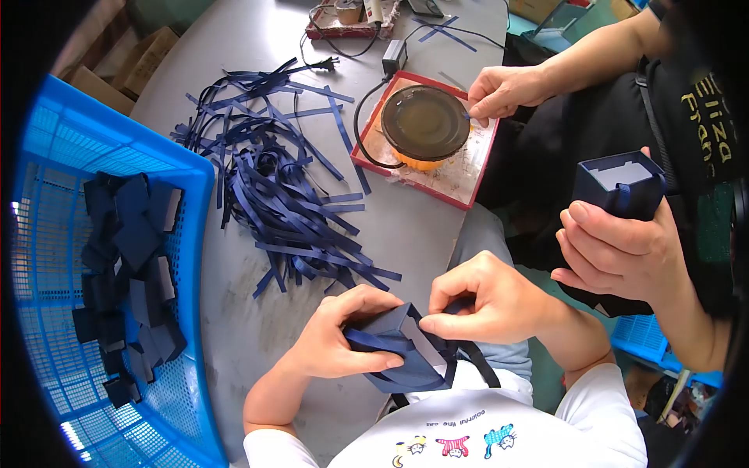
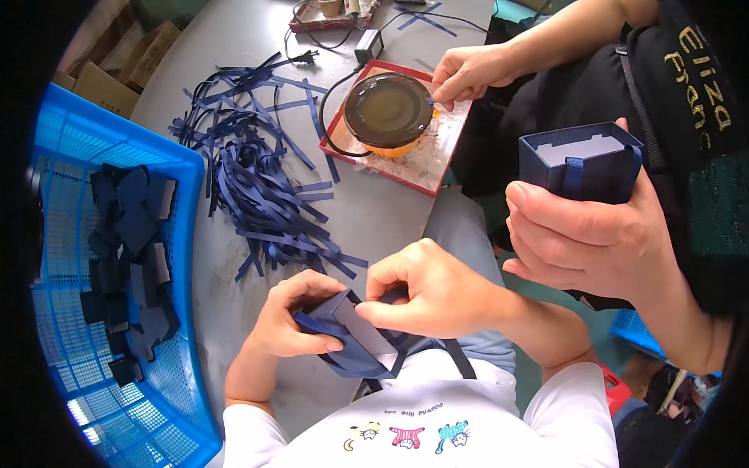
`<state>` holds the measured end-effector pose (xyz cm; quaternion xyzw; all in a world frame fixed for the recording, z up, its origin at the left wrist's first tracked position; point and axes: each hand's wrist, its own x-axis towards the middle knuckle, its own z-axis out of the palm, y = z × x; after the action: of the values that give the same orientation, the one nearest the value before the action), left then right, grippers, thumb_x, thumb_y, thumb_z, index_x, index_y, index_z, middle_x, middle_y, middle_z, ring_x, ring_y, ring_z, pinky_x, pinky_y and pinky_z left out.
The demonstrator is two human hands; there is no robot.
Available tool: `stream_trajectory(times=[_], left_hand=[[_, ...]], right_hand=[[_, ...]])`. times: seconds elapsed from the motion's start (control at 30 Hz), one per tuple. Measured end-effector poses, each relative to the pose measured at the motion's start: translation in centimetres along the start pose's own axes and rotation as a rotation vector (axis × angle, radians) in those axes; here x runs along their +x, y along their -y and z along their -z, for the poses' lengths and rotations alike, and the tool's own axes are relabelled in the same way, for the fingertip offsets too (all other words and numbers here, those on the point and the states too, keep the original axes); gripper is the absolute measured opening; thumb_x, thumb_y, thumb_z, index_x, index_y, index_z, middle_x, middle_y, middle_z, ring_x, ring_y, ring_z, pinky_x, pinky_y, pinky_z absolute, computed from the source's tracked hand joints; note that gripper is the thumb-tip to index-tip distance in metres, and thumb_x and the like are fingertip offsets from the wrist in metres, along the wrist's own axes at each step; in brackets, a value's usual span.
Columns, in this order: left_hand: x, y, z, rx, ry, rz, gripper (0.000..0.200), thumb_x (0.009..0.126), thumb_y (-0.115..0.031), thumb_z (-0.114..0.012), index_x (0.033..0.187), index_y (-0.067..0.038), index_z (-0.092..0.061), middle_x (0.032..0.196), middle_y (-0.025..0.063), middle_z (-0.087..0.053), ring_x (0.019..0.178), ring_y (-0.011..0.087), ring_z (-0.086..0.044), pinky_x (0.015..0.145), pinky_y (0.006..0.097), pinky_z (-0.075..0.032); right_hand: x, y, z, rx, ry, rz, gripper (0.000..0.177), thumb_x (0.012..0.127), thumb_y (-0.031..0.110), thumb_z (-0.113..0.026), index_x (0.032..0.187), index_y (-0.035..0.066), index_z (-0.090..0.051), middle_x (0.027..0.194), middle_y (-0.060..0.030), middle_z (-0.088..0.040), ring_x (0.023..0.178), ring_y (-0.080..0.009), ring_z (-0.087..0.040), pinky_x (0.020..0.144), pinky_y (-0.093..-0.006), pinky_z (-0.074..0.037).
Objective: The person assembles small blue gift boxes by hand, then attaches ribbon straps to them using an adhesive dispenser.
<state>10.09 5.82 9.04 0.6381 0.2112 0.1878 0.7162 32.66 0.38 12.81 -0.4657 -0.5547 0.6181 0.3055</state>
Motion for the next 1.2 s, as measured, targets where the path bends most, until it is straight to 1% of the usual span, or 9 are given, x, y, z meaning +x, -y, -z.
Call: stream_trajectory(times=[0.33,0.63,0.7,0.73,0.83,0.97,1.07,1.13,1.2], left_hand=[[-0.6,-0.8,-0.6,0.124,-0.012,-0.068,0.053,0.059,-0.012,-0.08,0.103,0.006,-0.056,0.088,0.0104,-0.062,0.08,0.0156,-0.063,0.076,0.0262,-0.048],[-1.0,-0.2,-0.8,0.156,-0.052,-0.08,0.053,0.06,-0.011,-0.08,0.103,0.006,-0.055,0.089,0.012,-0.062,0.082,0.0159,-0.063,0.077,0.0271,-0.048],[-1.0,0.5,-1.0,0.068,-0.124,-0.003,0.053,0.06,-0.01,-0.079,0.104,0.005,-0.054,0.091,0.0122,-0.062,0.085,0.0152,-0.062,0.079,0.0269,-0.047],[-1.1,0.7,-0.8,0.028,-0.102,0.041,0.054,0.061,-0.008,-0.079,0.106,0.005,-0.052,0.095,0.0113,-0.062,0.089,0.0144,-0.06,0.083,0.0272,-0.045],[-1.5,0.8,-0.2,-0.149,-0.113,0.06,0.053,0.064,-0.007,-0.078,0.108,0.003,-0.051,0.099,0.0085,-0.06,0.094,0.0129,-0.057,0.087,0.0272,-0.042],[-2.4,0.8,-0.2,-0.113,-0.12,0.109,0.051,0.066,-0.01,-0.076,0.11,0.001,-0.051,0.101,0.0071,-0.06,0.096,0.0118,-0.055,0.086,0.0255,-0.041],[-4.5,1.4,-0.2,-0.191,-0.186,0.122,0.05,0.067,-0.01,-0.076,0.11,0.001,-0.051,0.102,0.0065,-0.059,0.094,0.0112,-0.055,0.085,0.0248,-0.041],[-7.5,1.6,0.1,-0.226,-0.213,0.231,0.051,0.068,-0.013,-0.075,0.112,-0.002,-0.051,0.103,0.0052,-0.059,0.094,0.0102,-0.054,0.083,0.0252,-0.042],[-11.6,1.5,-0.6,-0.215,-0.266,0.354,0.053,0.067,-0.016,-0.074,0.113,-0.005,-0.052,0.104,0.004,-0.059,0.094,0.0099,-0.053,0.084,0.026,-0.041]], right_hand=[[-0.2,0.6,-1.2,-0.211,-0.021,0.065,0.016,0.076,0.01,-0.064,0.066,-0.001,-0.06,0.054,-0.0058,-0.056,0.044,-0.0092,-0.047,0.042,-0.0228,-0.033],[0.1,-0.1,-2.1,-0.409,-0.184,0.181,0.017,0.071,0.012,-0.065,0.065,-0.001,-0.058,0.055,-0.0094,-0.055,0.044,-0.0164,-0.05,0.042,-0.0263,-0.036],[0.4,-0.5,-1.9,-0.5,-0.214,0.164,0.017,0.071,0.012,-0.066,0.066,-0.001,-0.057,0.058,-0.0103,-0.055,0.047,-0.0182,-0.052,0.044,-0.0283,-0.038],[0.6,-0.6,-1.5,-0.48,-0.16,0.141,0.014,0.073,0.011,-0.065,0.07,-0.001,-0.059,0.062,-0.01,-0.058,0.054,-0.0166,-0.056,0.05,-0.0271,-0.042],[1.3,-1.8,-0.2,0.113,-0.094,0.086,0.02,0.077,0.013,-0.066,0.093,0.0,-0.061,0.085,-0.0061,-0.063,0.082,-0.0126,-0.058,0.075,-0.025,-0.045],[1.9,-2.0,-1.7,-0.157,-0.084,0.206,0.013,0.077,0.011,-0.066,0.085,0.001,-0.066,0.086,-0.0072,-0.064,0.082,-0.0137,-0.059,0.074,-0.026,-0.046],[2.8,-2.5,-1.9,0.04,-0.492,0.314,0.008,0.078,0.006,-0.061,0.078,-0.001,-0.066,0.085,-0.0064,-0.063,0.078,-0.0125,-0.058,0.071,-0.0248,-0.045],[3.0,-2.9,-1.3,0.288,-0.6,0.332,0.01,0.083,0.005,-0.059,0.082,-0.003,-0.065,0.086,-0.0052,-0.062,0.077,-0.0089,-0.055,0.074,-0.0207,-0.042],[3.1,-4.0,-1.7,0.364,-0.554,0.341,0.027,0.089,0.015,-0.054,0.07,-0.002,-0.06,0.082,-0.0078,-0.063,0.074,-0.0085,-0.053,0.072,-0.0224,-0.04]])
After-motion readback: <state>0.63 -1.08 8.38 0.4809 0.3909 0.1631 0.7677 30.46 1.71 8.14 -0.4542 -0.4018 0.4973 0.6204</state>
